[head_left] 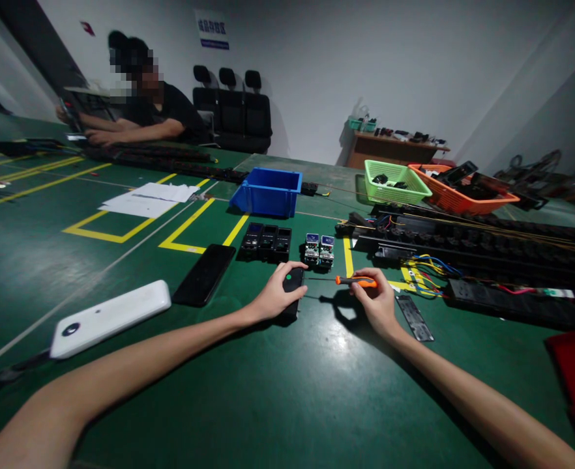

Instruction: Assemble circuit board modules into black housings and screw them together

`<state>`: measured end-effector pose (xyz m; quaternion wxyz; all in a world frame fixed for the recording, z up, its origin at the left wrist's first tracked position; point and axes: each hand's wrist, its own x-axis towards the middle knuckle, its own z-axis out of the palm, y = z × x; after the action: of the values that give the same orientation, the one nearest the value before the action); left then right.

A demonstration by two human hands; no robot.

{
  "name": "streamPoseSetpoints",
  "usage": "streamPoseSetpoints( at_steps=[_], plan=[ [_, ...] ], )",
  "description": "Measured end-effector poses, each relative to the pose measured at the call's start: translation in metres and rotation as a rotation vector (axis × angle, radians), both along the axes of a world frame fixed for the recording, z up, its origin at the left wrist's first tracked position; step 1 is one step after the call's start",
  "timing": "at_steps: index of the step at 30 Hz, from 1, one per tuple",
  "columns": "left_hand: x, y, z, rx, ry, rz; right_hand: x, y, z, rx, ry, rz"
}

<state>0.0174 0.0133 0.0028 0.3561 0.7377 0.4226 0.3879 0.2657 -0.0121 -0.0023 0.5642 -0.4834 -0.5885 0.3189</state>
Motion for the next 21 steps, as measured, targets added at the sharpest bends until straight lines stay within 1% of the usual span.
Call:
streamPoseSetpoints(
  at_steps=[4,6,8,11,13,16,21],
  plan=[
    [-0.0003,-0.0006,0.0007,-0.002,0.004,-0.003,-0.0007,0.0008,0.0024,0.128,-0.044,0.029],
    [-0.0005,-0.0006,0.0008,-0.001,0.004,-0.005,-0.001,0.0008,0.0038,0.15,-0.057,0.051],
    [-0.0008,-0.0002,0.0005,-0.003,0.001,-0.005,-0.0011,0.0001,0.0045,0.094,-0.065,0.062],
    [-0.0009,0.0005,-0.0001,-0.002,-0.003,-0.006,-0.0013,-0.0013,0.0038,-0.059,-0.052,0.059],
    [-0.0008,0.0007,-0.0002,-0.001,-0.004,-0.005,-0.0016,-0.0014,0.0029,-0.116,-0.045,0.046],
    [-0.0004,0.0001,0.0006,-0.006,-0.005,-0.006,-0.0017,-0.0004,0.0018,-0.119,-0.037,0.022],
    [0.0001,-0.0008,0.0017,-0.004,-0.006,-0.005,0.0004,-0.0004,0.0002,-0.047,-0.013,-0.009]
  ],
)
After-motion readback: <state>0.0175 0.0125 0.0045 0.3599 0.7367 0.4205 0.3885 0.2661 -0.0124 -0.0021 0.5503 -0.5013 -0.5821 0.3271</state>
